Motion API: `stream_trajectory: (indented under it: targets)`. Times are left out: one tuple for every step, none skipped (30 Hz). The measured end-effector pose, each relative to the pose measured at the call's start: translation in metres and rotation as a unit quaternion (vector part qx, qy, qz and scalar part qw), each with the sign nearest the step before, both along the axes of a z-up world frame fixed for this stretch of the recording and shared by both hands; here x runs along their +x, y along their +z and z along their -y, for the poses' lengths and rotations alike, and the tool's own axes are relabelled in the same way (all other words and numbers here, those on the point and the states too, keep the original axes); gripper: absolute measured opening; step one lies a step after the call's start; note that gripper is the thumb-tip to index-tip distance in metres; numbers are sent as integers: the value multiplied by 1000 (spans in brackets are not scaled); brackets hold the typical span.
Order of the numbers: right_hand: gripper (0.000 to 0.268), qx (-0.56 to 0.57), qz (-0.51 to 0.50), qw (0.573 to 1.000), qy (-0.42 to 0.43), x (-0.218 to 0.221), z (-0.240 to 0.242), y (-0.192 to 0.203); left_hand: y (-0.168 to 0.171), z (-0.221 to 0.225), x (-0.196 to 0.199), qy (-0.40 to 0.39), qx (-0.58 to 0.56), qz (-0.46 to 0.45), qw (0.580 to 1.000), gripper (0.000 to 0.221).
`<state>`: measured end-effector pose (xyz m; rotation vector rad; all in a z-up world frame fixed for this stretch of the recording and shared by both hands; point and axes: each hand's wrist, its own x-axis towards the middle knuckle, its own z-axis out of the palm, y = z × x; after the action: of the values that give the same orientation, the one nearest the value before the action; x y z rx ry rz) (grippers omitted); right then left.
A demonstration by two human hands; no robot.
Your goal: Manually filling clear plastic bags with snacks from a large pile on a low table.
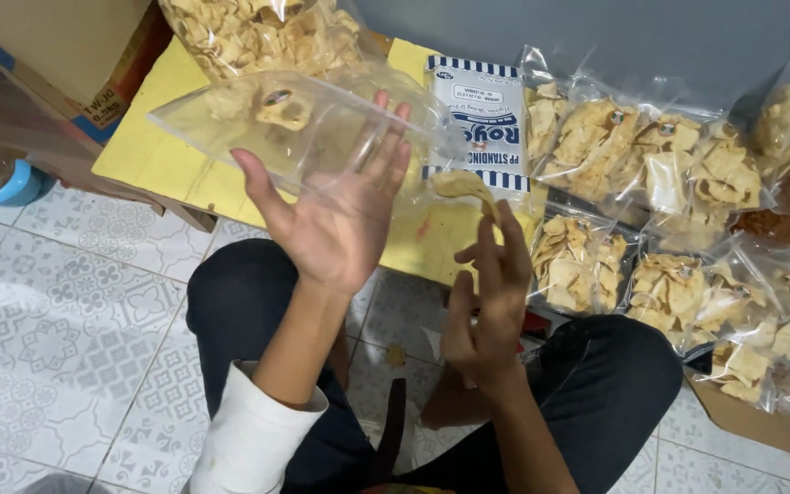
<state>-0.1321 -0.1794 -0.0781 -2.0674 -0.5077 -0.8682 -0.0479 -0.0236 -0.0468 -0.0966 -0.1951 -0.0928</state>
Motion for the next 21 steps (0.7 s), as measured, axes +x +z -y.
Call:
stream_trajectory:
  targets:
    - [56, -30, 6, 1000, 4, 0, -1, 3, -1, 2, -1, -23, -6, 19, 1000, 91]
    - [58, -61, 11, 998, 8, 1, -2, 5, -3, 3, -1, -47, -11, 38, 998, 101]
    - [58, -61, 12, 998, 7, 5, -5, 8, 7, 6, -4, -47, -11, 39, 998, 101]
    - [62, -106, 30, 994, 12, 9, -7, 11, 17, 8, -8, -33, -5, -22, 999, 99]
    - [67, -151, 50, 987, 16, 14, -10, 14, 27, 10, -11, -18, 1, -82, 996, 98]
    - [67, -152, 51, 987, 16, 16, -13, 22, 13, 11, -8, -18, 1, -80, 997, 98]
    - [63, -166, 44, 985, 31, 18, -17, 30, -1, 12, -6, 15, 67, 41, 997, 83]
    - [60, -181, 37, 982, 46, 19, -21, 38, -15, 13, -4, 51, 130, 160, 977, 69]
    - [60, -182, 35, 982, 48, 22, -26, 47, -15, 12, -4, 52, 129, 158, 978, 69]
    - [47, -181, 56, 980, 62, 24, -31, 57, -16, 11, -5, 42, 131, 172, 975, 70]
    - [34, -181, 77, 977, 76, 27, -36, 67, -15, 11, -5, 31, 132, 187, 973, 72]
    - [34, -182, 76, 977, 77, 33, -34, 60, -13, 8, -5, 32, 131, 185, 973, 72]
    - [49, -204, 79, 969, 115, 39, -33, 53, -9, 6, -4, -26, 70, 160, 984, 96]
    - [70, -225, 82, 959, 153, 46, -31, 46, -6, 3, -4, -83, 8, 133, 988, 123]
    - [70, -225, 82, 959, 154, 51, -29, 48, -8, -4, -1, -82, 8, 133, 988, 123]
    - [84, -244, 55, 952, 176, 56, -27, 49, -10, -11, 1, -144, -101, 158, 972, 129]
    - [99, -261, 25, 945, 198, 59, -26, 49, -12, -18, 1, -203, -209, 177, 940, 137]
    - [99, -260, 22, 944, 200, 59, -22, 56, 0, -29, 0, -201, -209, 174, 941, 137]
    - [80, -212, 13, 961, 177, 59, -19, 64, 14, -40, 0, -92, -172, 66, 979, 129]
    - [68, -163, 4, 974, 154, 60, -15, 72, 28, -50, 0, 20, -130, -45, 990, 125]
    - [68, -162, 5, 975, 155, 64, -13, 71, 22, -67, 2, 20, -129, -44, 990, 125]
